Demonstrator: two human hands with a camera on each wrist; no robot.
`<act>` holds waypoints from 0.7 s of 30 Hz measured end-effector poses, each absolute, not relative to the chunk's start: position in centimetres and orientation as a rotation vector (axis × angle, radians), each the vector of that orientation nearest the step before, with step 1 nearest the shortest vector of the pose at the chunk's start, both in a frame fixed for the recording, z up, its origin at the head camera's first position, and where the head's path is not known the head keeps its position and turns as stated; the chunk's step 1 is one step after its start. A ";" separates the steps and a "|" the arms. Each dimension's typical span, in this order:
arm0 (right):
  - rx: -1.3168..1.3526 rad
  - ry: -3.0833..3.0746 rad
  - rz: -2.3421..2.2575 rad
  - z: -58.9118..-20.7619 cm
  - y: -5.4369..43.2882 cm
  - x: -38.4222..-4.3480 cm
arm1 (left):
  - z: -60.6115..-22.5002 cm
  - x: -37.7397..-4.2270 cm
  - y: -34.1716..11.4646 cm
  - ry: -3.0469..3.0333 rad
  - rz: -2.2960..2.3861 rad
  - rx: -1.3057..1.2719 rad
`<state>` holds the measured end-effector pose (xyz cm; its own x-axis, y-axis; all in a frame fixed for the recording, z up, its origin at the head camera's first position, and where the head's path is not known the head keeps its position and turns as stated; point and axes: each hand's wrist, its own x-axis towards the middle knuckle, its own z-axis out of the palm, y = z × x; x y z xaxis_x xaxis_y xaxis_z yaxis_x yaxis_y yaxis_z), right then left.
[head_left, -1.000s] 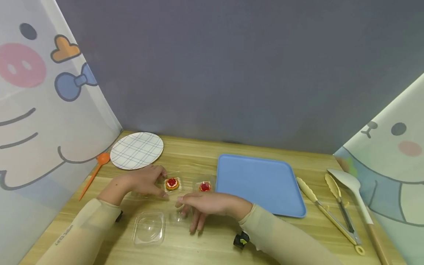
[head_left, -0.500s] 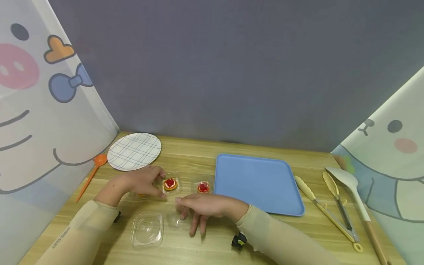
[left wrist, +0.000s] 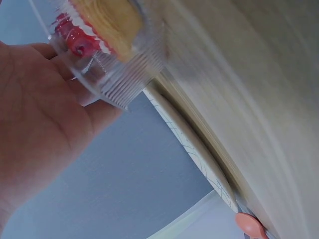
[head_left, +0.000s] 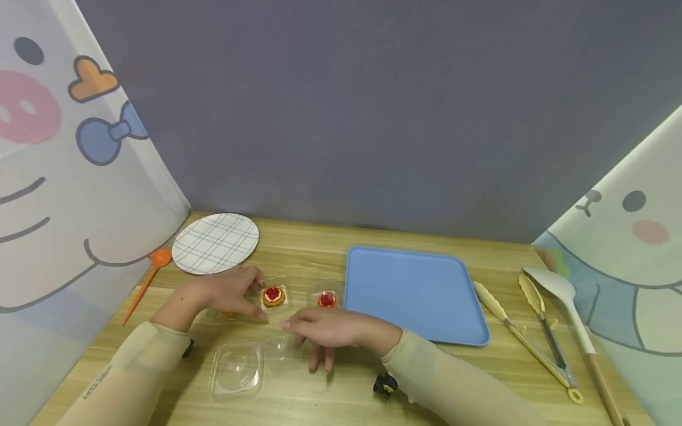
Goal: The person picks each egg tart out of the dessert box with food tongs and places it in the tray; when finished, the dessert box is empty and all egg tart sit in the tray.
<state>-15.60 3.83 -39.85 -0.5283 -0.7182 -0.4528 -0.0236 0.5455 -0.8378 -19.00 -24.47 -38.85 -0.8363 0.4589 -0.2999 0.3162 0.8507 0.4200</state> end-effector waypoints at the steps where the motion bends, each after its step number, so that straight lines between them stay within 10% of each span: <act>1: -0.604 1.955 -1.016 -39.7 3.8 -15.6 | -38.9 -19.0 -24.5 2.633 0.502 0.576; 21: -0.702 2.236 -0.746 -37.7 4.7 -14.9 | -38.5 -19.0 -24.4 2.619 0.504 0.558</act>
<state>-14.90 4.74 -37.69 -0.6314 -0.6523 -0.4193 -0.2696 0.6917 -0.6700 -18.99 -24.42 -38.52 -0.8341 0.4515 -0.3170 0.3017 0.8544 0.4231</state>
